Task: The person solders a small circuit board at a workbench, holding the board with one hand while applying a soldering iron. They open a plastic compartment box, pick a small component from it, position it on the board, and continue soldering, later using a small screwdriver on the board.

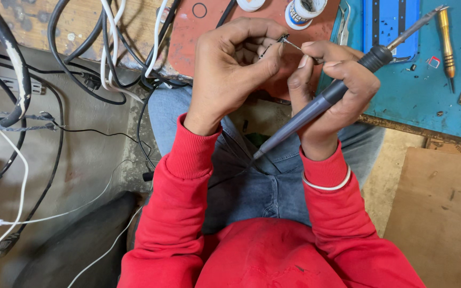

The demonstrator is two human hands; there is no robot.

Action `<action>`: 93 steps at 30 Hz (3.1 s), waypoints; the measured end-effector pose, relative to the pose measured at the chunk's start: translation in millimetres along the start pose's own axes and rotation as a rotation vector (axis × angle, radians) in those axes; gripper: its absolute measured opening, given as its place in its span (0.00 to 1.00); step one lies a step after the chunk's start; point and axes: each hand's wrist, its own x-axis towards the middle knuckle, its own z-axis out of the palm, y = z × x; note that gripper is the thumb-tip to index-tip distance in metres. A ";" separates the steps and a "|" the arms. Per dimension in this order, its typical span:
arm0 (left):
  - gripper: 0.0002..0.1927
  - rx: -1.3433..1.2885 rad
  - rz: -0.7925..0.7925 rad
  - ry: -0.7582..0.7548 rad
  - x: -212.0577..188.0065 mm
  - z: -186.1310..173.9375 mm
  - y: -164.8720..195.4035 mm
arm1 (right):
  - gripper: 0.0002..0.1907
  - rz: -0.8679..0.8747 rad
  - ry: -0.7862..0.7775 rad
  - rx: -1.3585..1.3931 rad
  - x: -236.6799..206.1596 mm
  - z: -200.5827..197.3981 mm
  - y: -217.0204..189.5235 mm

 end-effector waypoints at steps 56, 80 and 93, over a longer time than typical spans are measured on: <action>0.13 -0.317 -0.185 -0.255 13.1 -21.9 12.3 | 0.21 0.477 -0.026 0.519 11.7 -11.5 6.2; 0.11 -0.283 -0.129 -0.162 16.3 -18.5 4.0 | 0.22 0.284 0.059 0.407 -2.1 -9.3 11.8; 0.08 0.020 0.091 -0.135 15.0 -3.2 -9.1 | 0.12 -0.190 -0.429 -0.290 78.1 -50.8 27.4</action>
